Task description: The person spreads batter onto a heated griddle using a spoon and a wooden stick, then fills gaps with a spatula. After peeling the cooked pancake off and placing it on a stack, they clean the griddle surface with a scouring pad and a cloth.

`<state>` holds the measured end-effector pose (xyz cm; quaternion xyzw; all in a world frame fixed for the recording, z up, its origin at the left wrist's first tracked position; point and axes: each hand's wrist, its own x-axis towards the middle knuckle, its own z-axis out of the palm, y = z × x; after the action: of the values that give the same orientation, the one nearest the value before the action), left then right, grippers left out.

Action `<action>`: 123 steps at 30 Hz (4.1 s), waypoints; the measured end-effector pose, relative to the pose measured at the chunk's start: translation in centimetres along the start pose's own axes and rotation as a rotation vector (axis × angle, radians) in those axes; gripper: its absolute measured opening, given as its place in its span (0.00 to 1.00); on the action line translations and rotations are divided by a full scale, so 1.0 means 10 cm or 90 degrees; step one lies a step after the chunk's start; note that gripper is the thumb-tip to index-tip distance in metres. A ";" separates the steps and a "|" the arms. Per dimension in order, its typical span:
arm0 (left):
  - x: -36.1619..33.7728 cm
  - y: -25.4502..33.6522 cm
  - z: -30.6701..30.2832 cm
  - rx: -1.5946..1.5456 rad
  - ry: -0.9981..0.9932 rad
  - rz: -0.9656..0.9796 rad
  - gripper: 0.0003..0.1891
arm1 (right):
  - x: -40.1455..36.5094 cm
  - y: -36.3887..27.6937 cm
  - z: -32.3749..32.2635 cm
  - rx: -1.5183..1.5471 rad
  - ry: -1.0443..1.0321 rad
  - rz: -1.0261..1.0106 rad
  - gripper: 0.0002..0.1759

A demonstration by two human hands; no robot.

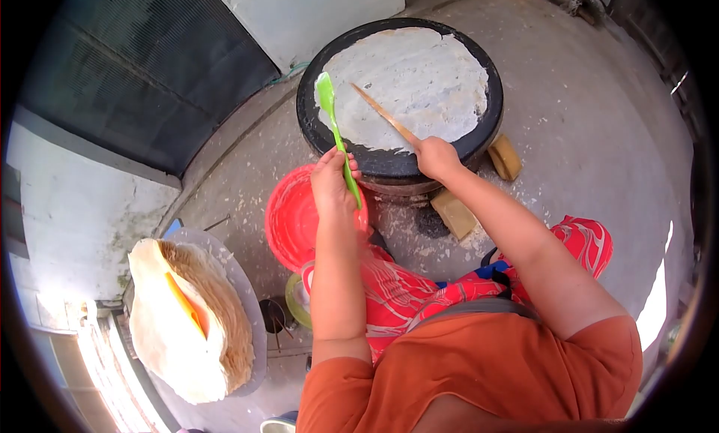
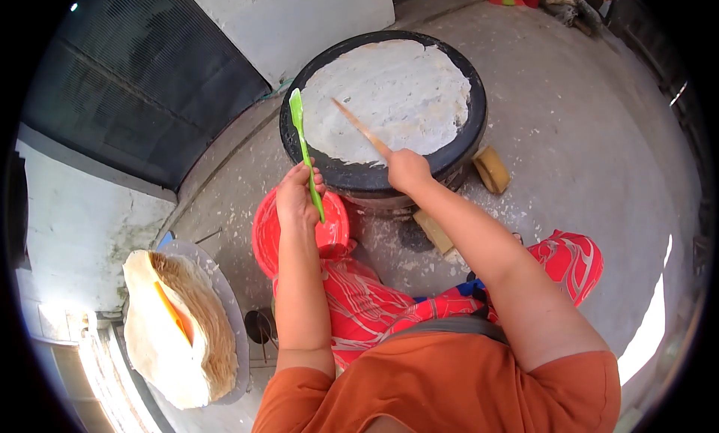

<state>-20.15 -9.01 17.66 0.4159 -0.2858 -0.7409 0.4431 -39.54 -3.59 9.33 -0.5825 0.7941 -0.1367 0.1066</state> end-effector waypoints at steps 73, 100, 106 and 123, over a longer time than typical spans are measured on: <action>0.44 -1.75 -2.78 0.229 0.167 -0.201 0.05 | -1.16 -0.06 -0.26 0.503 -0.318 0.128 0.20; 0.45 -1.57 -2.61 0.028 0.130 -0.189 0.05 | -1.23 0.08 -0.29 0.525 -0.251 0.046 0.20; 0.21 -0.78 -2.21 0.090 0.100 0.038 0.16 | -1.23 0.23 -0.20 0.609 -0.153 0.117 0.19; 1.11 -0.46 -0.14 1.121 -0.054 0.538 0.16 | -1.05 0.65 -0.25 0.601 0.119 0.129 0.21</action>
<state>-23.76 -16.94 9.28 0.4345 -0.8780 -0.0570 0.1926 -43.05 8.51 9.53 -0.3758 0.7040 -0.5226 0.2999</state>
